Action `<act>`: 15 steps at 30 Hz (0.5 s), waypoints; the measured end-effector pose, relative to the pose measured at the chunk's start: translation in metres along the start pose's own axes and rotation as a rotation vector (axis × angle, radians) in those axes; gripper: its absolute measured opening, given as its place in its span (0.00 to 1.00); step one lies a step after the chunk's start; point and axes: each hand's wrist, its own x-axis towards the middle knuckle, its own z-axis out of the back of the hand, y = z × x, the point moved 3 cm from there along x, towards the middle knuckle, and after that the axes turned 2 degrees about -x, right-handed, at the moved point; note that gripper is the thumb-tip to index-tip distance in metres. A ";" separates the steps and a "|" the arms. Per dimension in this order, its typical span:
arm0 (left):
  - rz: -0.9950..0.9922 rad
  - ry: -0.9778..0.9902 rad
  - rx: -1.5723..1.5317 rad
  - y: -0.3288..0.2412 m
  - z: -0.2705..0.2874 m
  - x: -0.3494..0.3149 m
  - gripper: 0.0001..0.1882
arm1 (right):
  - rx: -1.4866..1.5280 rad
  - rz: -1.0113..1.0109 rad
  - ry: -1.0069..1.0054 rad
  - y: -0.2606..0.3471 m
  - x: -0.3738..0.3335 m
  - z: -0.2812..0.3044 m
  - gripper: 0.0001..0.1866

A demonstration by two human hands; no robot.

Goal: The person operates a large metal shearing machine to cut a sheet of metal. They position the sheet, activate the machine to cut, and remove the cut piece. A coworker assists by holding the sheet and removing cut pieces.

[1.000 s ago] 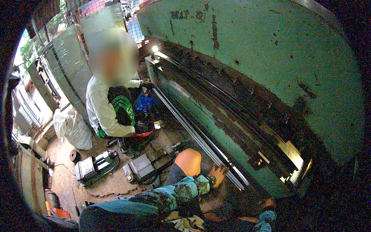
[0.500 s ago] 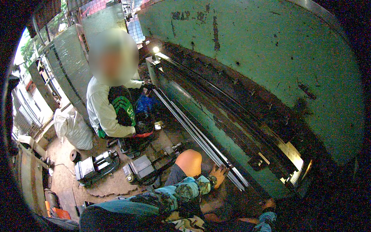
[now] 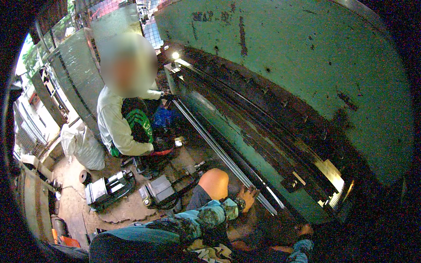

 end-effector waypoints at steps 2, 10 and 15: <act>-0.013 0.030 -0.013 0.000 0.000 0.000 0.25 | 0.020 0.006 0.018 0.000 -0.003 0.005 0.16; -0.025 0.114 0.008 0.000 -0.008 0.001 0.30 | 0.103 0.095 0.076 0.004 -0.019 0.028 0.11; 0.095 -0.442 -1.598 -0.004 -0.023 0.007 0.28 | 0.117 0.093 -0.017 -0.006 0.000 -0.007 0.07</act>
